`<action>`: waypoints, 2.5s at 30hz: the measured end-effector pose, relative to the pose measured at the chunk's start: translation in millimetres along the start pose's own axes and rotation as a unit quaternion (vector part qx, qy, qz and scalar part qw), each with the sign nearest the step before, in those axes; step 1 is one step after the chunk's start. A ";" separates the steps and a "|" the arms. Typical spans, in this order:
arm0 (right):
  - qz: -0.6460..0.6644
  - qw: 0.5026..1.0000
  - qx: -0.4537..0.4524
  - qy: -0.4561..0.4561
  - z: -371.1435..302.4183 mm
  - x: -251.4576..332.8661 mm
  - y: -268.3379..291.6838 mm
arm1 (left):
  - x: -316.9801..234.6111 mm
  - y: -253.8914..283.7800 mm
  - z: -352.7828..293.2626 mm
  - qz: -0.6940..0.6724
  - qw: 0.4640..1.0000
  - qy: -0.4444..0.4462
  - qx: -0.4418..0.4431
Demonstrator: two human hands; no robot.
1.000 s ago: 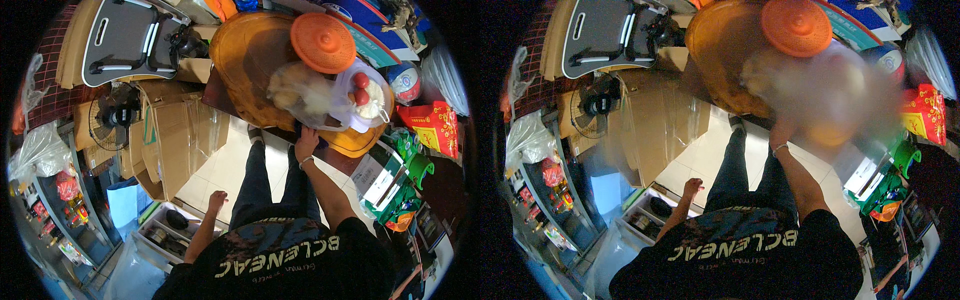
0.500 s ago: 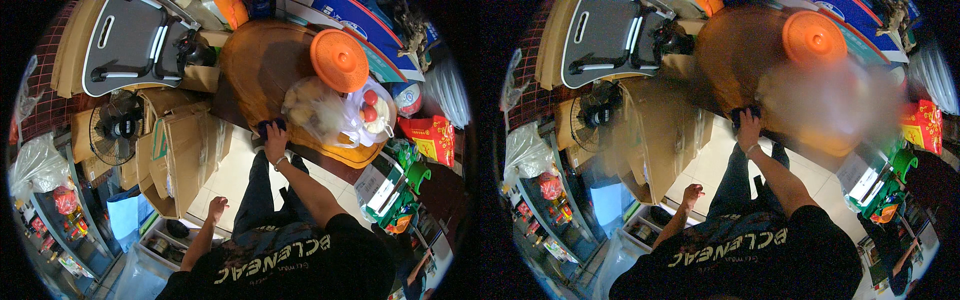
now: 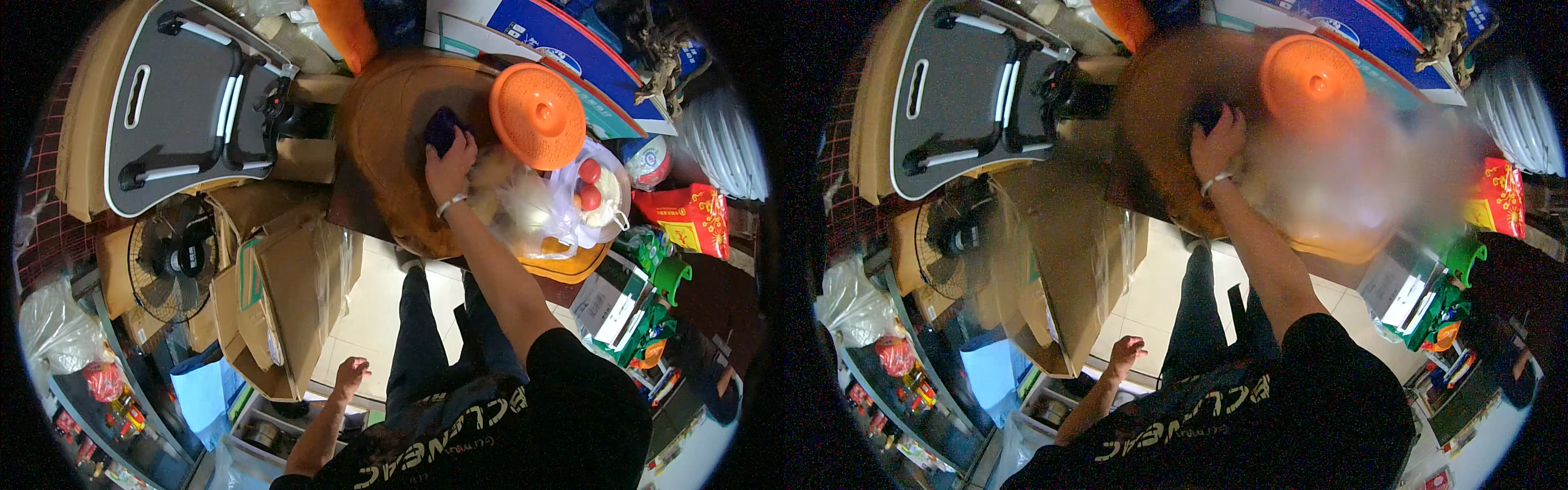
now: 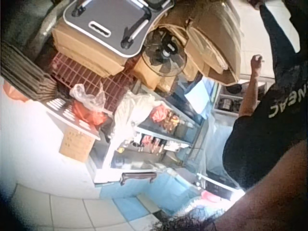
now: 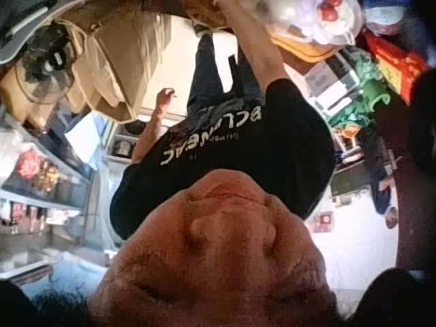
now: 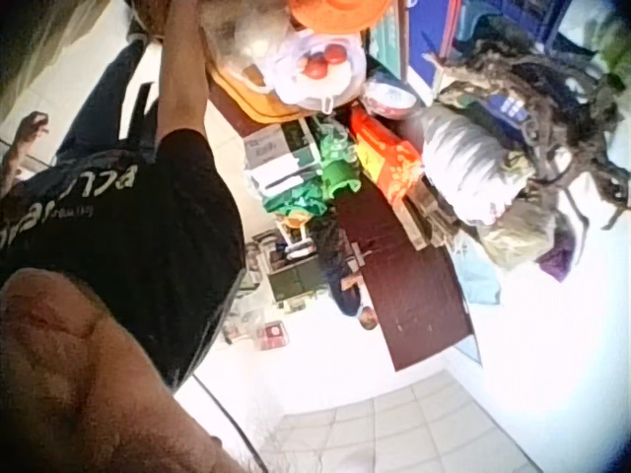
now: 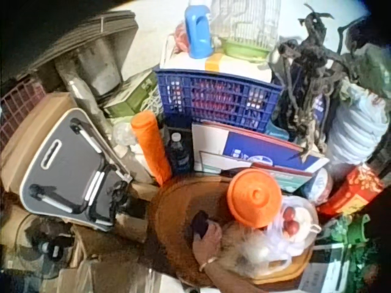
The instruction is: The person places a bowl into a cabinet, then picks up and folds a red packet. They wash a purple cloth at the sink, wring it out, and wipe a wooden countertop. The person then handles a small white object and places it into a container on a shelf.
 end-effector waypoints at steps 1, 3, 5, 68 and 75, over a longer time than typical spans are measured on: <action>0.009 0.998 0.037 -0.042 13.1 -13.2 -14.5 | 2.5 -1.0 -0.6 -0.032 0.999 0.007 0.001; 0.030 0.985 0.106 -0.129 36.2 -49.5 -47.9 | -9.5 1.8 -2.5 -0.051 0.999 -0.002 -0.018; -0.031 0.976 0.126 -0.174 48.6 -58.2 -69.6 | -17.9 3.1 -2.9 -0.004 0.998 -0.056 -0.025; -0.067 0.909 0.338 0.234 -99.2 39.3 -67.5 | -95.0 -57.0 61.5 -0.001 0.968 -0.191 -0.160; -0.245 0.817 0.345 0.392 -126.3 72.4 -218.3 | -69.6 -51.0 47.7 -0.060 0.971 -0.151 -0.177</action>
Point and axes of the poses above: each hand's wrist, its own z-axis towards the middle knuckle, its own y-axis out of the back of the hand, x = y × z, the point moved 9 cm from there along z, towards the middle knuckle, and after that the axes turned 6 degrees about x, right-handed, at the moved point
